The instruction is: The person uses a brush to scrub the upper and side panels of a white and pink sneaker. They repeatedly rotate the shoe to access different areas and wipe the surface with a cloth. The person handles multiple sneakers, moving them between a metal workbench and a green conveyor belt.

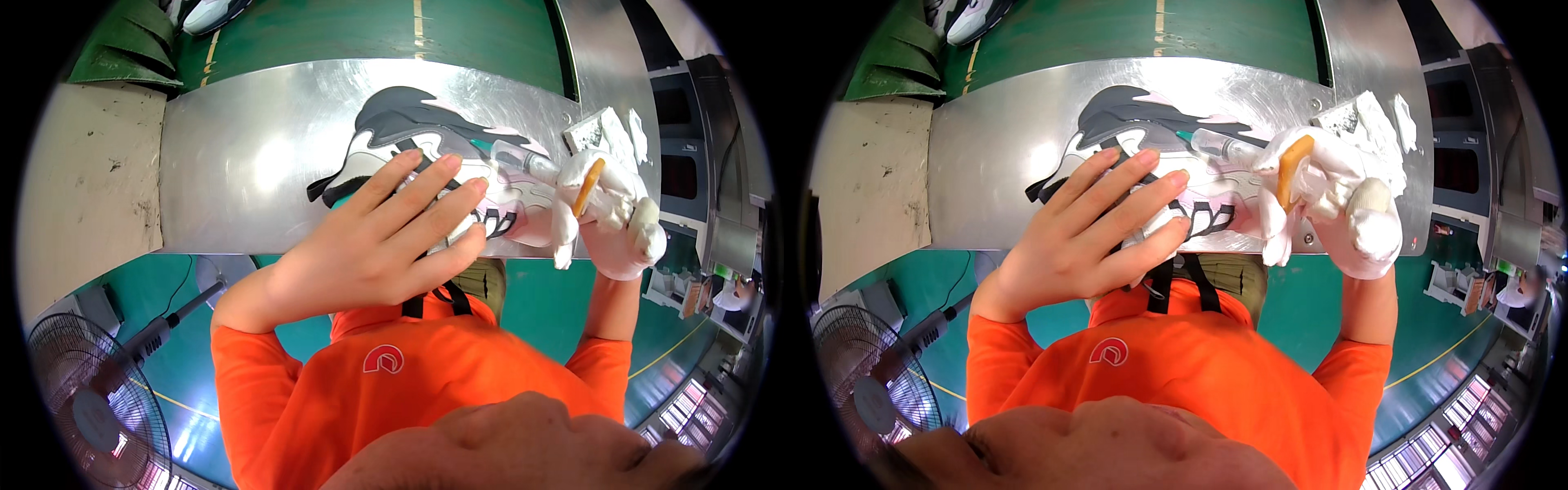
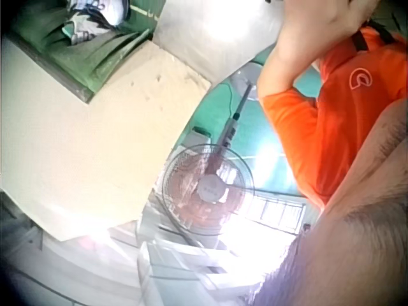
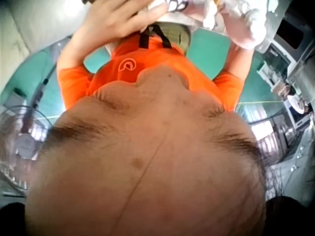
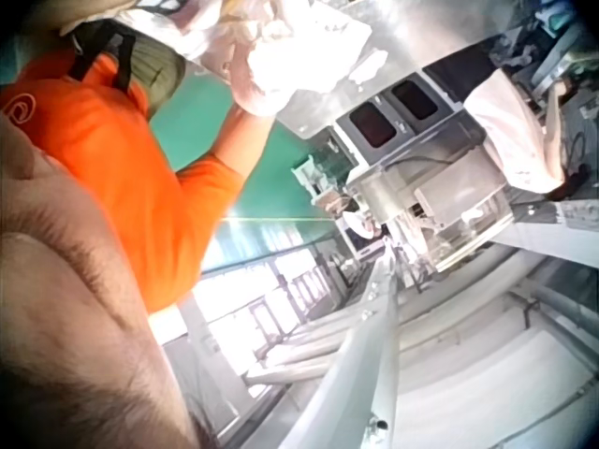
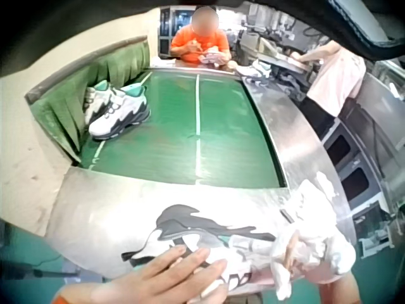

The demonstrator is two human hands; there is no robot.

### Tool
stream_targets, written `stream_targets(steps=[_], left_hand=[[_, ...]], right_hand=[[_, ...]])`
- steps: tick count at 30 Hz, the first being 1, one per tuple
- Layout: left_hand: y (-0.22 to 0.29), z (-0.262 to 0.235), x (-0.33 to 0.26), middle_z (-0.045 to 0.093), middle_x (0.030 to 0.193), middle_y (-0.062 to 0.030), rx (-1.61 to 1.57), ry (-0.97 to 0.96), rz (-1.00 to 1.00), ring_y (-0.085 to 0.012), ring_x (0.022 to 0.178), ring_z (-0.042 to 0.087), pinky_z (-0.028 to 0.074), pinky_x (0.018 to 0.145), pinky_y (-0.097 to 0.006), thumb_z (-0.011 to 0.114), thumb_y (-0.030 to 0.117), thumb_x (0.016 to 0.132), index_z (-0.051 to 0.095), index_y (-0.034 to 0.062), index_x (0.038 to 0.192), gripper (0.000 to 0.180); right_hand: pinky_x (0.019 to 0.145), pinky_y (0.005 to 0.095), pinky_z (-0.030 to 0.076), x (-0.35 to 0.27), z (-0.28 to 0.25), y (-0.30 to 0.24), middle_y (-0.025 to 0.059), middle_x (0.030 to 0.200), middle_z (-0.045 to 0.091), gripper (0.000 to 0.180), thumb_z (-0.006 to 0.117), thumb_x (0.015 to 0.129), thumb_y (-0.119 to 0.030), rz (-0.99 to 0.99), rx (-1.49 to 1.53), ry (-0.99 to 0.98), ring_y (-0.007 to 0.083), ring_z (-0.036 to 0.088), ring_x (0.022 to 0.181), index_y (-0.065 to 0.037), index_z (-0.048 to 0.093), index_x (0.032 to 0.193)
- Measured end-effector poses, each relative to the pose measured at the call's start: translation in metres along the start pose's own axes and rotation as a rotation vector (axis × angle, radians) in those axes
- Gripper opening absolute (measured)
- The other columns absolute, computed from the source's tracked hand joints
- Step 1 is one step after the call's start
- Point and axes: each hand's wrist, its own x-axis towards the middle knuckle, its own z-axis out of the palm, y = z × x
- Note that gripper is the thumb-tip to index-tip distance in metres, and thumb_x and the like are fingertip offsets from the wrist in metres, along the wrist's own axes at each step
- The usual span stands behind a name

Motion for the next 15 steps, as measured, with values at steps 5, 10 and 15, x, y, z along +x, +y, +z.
stream_targets(steps=[5, 10, 15], left_hand=[[0.0, -0.004, 0.004, 0.061, 0.124, -0.0049, 0.004, -0.038, -0.002, -0.0278, 0.117, 0.057, 0.045, 0.1, -0.042, 0.063, 0.014, 0.082, 0.062, 0.0175, 0.097, 0.015], [0.0, -0.007, 0.007, 0.062, 0.123, -0.0055, 0.028, -0.073, -0.001, -0.0277, 0.117, 0.057, 0.045, 0.1, -0.042, 0.061, 0.02, 0.084, 0.063, 0.0176, 0.098, 0.014], [0.001, -0.01, 0.013, 0.063, 0.122, -0.0059, 0.014, -0.079, -0.028, -0.0279, 0.116, 0.057, 0.046, 0.099, -0.042, 0.06, 0.023, 0.084, 0.064, 0.0179, 0.097, 0.014]], right_hand=[[0.052, 0.0315, 0.052, -0.006, -0.008, -0.004, 0.0225, 0.082, 0.061, 0.085, 0.076, 0.063, -0.047, -0.02, -0.021, 0.051, 0.0268, 0.063, 0.062, 0.014, 0.047, 0.115], [0.054, 0.0313, 0.051, -0.012, -0.017, -0.005, 0.022, 0.083, 0.061, 0.085, 0.076, 0.064, -0.048, -0.036, -0.029, 0.077, 0.0262, 0.063, 0.063, 0.015, 0.048, 0.114], [0.055, 0.0312, 0.051, -0.018, -0.024, -0.005, 0.0215, 0.084, 0.061, 0.086, 0.076, 0.064, -0.048, -0.055, -0.024, 0.1, 0.0255, 0.062, 0.064, 0.015, 0.048, 0.114]])
